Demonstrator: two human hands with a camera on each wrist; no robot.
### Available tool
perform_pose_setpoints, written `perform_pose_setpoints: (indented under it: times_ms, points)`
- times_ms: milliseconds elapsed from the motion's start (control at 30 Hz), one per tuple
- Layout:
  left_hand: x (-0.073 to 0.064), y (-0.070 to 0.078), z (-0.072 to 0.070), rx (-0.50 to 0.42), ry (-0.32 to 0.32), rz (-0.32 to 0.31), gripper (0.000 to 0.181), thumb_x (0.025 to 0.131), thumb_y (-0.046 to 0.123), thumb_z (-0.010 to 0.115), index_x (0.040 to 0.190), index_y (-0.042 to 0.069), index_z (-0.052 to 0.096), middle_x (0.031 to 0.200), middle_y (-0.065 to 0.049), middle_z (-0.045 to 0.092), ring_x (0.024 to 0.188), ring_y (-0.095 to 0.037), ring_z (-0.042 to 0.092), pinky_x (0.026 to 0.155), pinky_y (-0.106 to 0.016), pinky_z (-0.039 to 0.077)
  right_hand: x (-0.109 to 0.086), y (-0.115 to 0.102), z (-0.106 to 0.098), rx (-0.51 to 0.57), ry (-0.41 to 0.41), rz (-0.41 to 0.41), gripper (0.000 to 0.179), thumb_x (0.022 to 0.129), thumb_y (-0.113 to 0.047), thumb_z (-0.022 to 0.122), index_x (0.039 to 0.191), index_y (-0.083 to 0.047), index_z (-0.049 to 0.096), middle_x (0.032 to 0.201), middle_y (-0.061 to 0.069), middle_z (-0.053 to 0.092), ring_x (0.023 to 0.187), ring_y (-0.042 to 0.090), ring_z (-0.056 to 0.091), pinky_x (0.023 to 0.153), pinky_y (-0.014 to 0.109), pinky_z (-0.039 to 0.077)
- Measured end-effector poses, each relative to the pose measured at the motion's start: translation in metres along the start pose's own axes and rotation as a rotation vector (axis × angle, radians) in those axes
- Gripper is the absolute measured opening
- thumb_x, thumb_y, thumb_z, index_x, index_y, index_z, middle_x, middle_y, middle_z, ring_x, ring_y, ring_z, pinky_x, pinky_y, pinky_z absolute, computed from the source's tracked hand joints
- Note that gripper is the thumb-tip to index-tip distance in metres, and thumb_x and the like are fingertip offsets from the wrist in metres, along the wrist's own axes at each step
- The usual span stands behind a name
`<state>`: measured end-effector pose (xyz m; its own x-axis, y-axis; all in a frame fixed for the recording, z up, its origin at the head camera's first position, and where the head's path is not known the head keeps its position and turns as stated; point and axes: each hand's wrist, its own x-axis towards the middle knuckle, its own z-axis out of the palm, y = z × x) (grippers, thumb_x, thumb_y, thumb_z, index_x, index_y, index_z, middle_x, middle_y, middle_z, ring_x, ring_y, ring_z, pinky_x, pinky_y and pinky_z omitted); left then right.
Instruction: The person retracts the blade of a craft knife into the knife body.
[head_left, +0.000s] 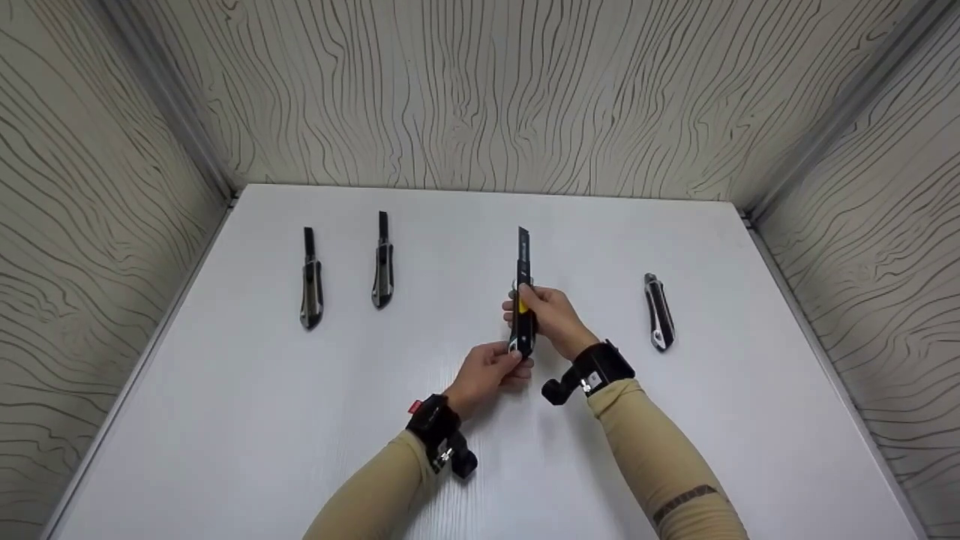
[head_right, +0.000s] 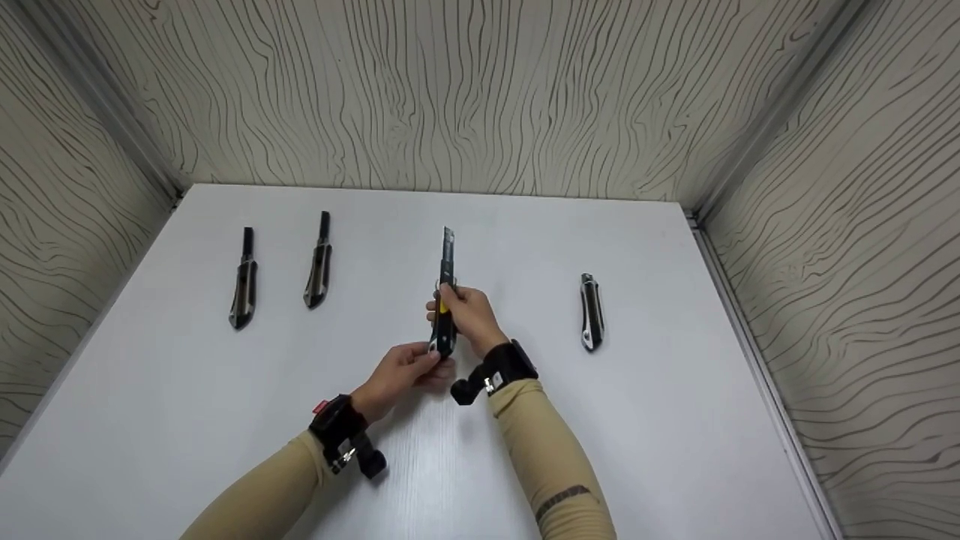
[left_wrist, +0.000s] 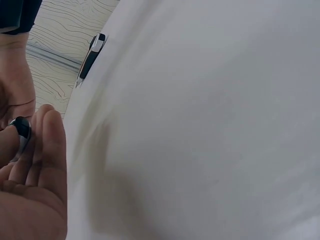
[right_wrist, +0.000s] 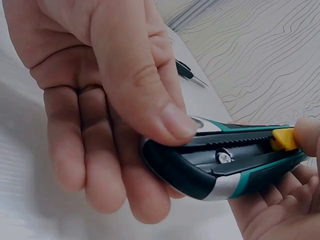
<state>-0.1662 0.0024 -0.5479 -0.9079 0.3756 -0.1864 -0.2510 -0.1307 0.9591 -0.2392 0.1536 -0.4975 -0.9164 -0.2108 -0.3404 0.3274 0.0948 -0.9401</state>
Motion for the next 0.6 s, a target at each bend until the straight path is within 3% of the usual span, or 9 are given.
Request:
perform_pose_setpoints:
  times_ms: [600]
  points:
    - [-0.0009,0.0030,-0.0004,0.021,0.015,-0.016,0.027,0.101,0.010,0.051,0.116,-0.010,0.060,0.110,-0.033,0.067,0.095,-0.031,0.072,0.086,-0.040,0.059,-0.0015,-0.0010,0.0023,0.005,-0.001,-0.026,0.045,0.104,-0.030,0.046,0.130,0.007,0.052,0.108,0.011,0.068,0.095,0.016,0.069,0.089,0.030,0.057]
